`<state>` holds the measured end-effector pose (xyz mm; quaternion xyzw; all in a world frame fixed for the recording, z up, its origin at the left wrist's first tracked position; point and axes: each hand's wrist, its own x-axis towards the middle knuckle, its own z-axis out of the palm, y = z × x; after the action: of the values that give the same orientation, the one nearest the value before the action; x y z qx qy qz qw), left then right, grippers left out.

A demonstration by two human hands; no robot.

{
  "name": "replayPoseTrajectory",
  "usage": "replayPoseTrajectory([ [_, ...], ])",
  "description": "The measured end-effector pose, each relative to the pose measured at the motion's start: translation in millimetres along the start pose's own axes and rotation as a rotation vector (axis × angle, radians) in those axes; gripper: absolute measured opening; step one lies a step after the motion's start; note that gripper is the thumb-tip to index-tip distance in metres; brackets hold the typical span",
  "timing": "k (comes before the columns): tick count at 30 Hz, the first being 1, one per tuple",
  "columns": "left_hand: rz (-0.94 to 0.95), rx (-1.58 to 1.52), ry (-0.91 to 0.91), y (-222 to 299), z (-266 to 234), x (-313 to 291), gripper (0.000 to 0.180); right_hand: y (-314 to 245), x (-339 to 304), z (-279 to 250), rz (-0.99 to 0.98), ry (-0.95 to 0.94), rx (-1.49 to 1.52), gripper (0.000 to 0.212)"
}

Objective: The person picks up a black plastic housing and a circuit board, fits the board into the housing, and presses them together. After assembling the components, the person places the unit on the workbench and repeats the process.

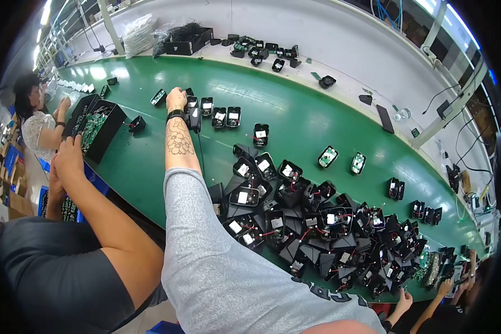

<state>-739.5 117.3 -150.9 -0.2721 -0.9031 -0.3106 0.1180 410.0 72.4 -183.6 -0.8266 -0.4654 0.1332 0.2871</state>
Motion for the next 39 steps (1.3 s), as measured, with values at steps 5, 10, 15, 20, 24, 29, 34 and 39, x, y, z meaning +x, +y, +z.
replayPoseTrajectory([
  [5,-0.204,-0.122,-0.137,27.4,31.8,3.4,0.046,5.2,-21.6,-11.8,-0.036,0.192,-0.132,0.05],
  [10,-0.392,-0.799,-0.159,-23.6,5.8,29.6,0.034,-31.3,-14.6,0.8,-0.034,0.132,-0.321,0.054],
  [15,-0.316,-1.444,-0.224,58.1,-42.6,1.0,0.028,-12.0,-5.5,-3.0,-0.07,0.136,-0.219,0.051],
  [20,-0.154,-1.791,-0.393,132.2,-130.4,-16.4,0.016,-18.2,30.0,-40.9,-0.108,0.005,0.383,0.049],
  [24,0.341,-1.921,-0.649,245.2,-205.4,-95.0,0.037,-138.3,-38.9,-98.8,-0.392,-0.071,0.836,0.056],
  [29,0.516,-1.494,-0.506,356.5,-296.0,-299.8,0.047,-237.3,-96.5,-74.5,-0.8,-0.344,1.128,0.063],
  [34,0.355,-1.529,-0.832,352.2,-267.6,-492.8,0.068,-295.0,-169.9,3.6,-0.885,-0.772,1.26,0.065],
  [39,0.252,-1.46,-0.999,352.6,-246.5,-525.4,0.069,-297.2,-185.8,30.9,-0.66,-1.009,1.469,0.066],
])
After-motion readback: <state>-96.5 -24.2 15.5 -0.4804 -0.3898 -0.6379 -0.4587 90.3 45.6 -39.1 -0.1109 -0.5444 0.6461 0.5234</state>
